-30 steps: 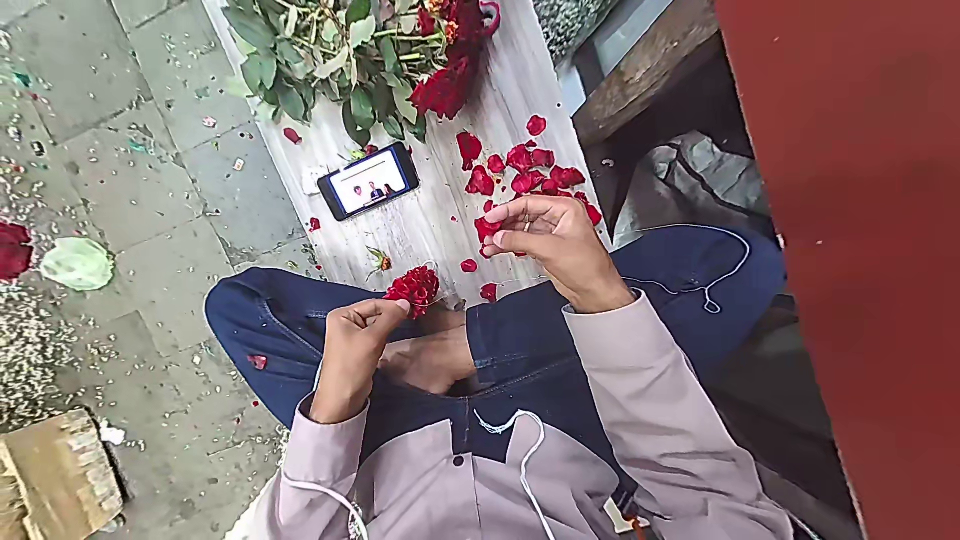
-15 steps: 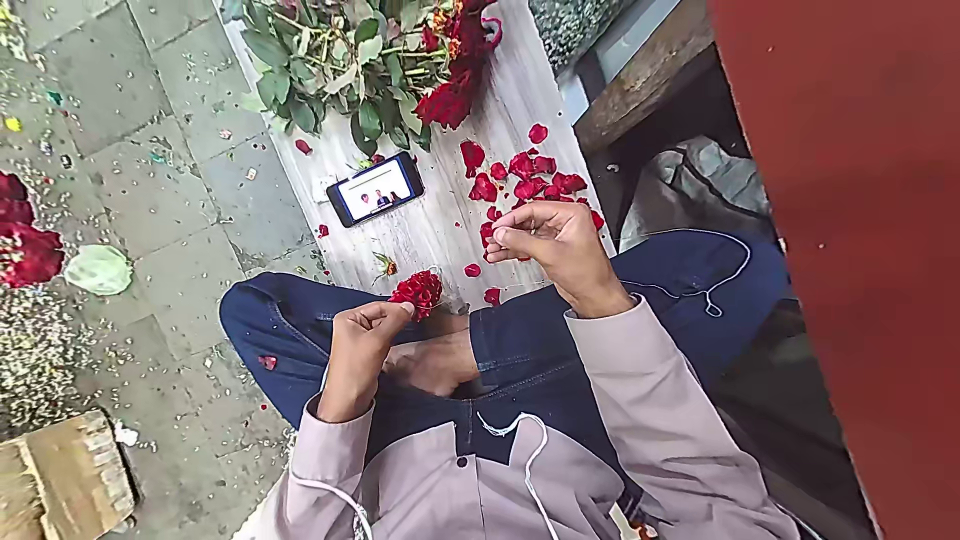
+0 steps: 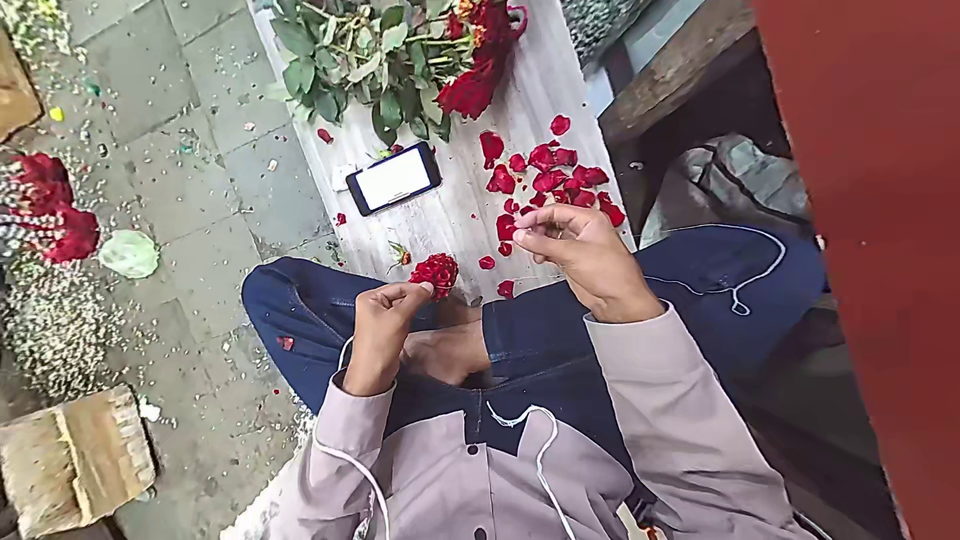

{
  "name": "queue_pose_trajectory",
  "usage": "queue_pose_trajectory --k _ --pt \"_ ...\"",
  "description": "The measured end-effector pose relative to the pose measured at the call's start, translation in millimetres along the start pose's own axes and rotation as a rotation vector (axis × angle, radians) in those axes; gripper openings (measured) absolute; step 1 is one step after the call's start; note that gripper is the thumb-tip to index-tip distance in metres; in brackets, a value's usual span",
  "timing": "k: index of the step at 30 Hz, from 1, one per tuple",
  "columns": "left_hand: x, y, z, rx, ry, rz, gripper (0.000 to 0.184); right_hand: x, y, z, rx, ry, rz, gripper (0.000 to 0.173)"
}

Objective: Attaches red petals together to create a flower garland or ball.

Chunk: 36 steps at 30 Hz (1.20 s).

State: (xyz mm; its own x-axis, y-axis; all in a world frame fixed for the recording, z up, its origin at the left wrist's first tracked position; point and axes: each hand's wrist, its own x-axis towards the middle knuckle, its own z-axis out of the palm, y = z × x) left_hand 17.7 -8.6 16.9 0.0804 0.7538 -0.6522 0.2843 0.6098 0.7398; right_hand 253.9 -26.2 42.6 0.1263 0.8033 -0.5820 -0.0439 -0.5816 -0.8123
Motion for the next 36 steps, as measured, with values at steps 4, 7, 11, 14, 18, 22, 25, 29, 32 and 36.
queue_pose_trajectory --k 4,7,11,14,18,22,25,29,32,36 --pt "1.8 -2.4 6.6 -0.038 0.01 -0.038 0.016 -4.0 39.8 -8.6 0.196 -0.149 0.045 0.009" --pt "4.4 -6.4 9.9 -0.052 0.012 -0.069 0.015 -9.1 44.1 16.1 0.323 -0.209 0.183 0.011" --pt "-2.4 -5.7 20.9 -0.092 -0.005 -0.06 0.024 -14.7 52.2 48.7 0.442 -0.165 0.311 0.009" --pt "-5.9 -7.7 24.2 -0.139 -0.065 -0.026 0.03 -15.0 57.2 62.6 0.554 -0.094 0.376 0.007" --pt "-8.7 -9.1 25.7 -0.132 -0.107 0.035 0.022 -13.5 56.0 68.0 0.648 -0.018 0.446 0.008" --pt "-10.2 -6.9 26.5 -0.092 -0.108 0.058 0.015 -13.9 54.6 69.5 0.707 0.023 0.477 0.009" --pt "-10.6 -6.2 25.6 -0.039 -0.082 0.066 0.015 -14.9 54.8 70.1 0.751 0.032 0.482 0.008" --pt "-10.8 -7.4 24.1 -0.011 -0.069 0.085 0.013 -15.2 53.5 69.9 0.755 0.035 0.503 0.007" --pt "-11.0 -5.7 24.4 -0.015 -0.073 0.082 0.012 -15.7 53.4 69.5 0.742 0.039 0.509 0.008" --pt "-11.5 -3.7 24.2 0.004 -0.089 0.084 0.014 -16.1 52.6 68.6 0.734 0.042 0.506 0.01"
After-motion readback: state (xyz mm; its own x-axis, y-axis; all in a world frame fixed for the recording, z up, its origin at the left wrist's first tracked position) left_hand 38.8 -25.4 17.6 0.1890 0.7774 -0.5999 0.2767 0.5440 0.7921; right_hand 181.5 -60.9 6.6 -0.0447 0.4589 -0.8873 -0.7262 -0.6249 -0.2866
